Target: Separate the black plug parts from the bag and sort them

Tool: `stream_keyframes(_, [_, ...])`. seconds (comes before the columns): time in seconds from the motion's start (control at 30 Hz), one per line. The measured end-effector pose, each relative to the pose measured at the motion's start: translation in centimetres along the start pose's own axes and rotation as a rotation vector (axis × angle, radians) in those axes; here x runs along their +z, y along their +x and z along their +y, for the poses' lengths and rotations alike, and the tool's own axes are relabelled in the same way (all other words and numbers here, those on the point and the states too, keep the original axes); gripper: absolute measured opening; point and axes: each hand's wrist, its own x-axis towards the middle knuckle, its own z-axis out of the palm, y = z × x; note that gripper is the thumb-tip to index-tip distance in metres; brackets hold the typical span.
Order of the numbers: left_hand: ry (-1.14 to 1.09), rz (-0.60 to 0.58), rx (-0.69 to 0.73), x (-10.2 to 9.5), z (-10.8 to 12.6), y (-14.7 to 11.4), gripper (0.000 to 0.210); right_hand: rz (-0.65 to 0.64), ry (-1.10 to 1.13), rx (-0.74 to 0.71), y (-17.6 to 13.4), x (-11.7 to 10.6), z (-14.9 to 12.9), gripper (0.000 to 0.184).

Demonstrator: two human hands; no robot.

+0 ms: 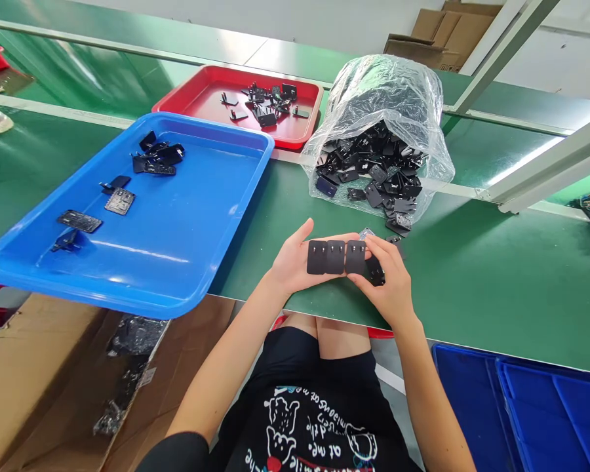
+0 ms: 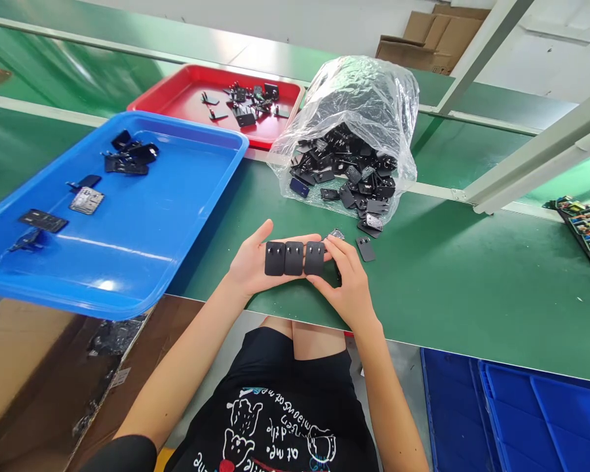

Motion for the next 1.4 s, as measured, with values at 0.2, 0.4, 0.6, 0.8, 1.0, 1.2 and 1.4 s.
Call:
stream_keyframes(0.2, [0.016,-0.016,0.002,0.20,-0.02,-0.06,0.075,0.001,0.011,-0.001,0.07,-0.04,0.05,0.052])
stream_keyframes(0.4, [0.041,-0.039,0.005,0.29,-0.05,-0.04,0.076,-0.007,0.023,-0.002,-0.04,0.04,0.16,0.053])
stream_keyframes(0.6, [0.044,-0.052,0.010,0.03,-0.04,-0.04,0.076,-0.009,0.023,0.002,-0.04,0.02,0.09,0.053])
stream_keyframes(0.8, [0.025,-0.005,0.008,-0.20,0.01,-0.02,0.075,-0.017,0.019,-0.001,-0.06,0.05,0.16,0.052])
stream_keyframes(1.0, [0.041,0.025,-0.003,0.17,0.06,0.03,0.076,-0.030,0.019,0.025,-0.06,0.07,0.14,0.051])
stream_keyframes(1.2, [0.032,0.011,0.003,0.25,0.00,0.03,0.076,-0.026,0.023,0.013,0.03,0.00,0.07,0.053])
stream_keyframes(1.4, [0.006,-0.017,0.007,0.35,-0.03,0.08,0.076,-0.034,0.019,0.014,-0.09,0.07,0.25,0.055])
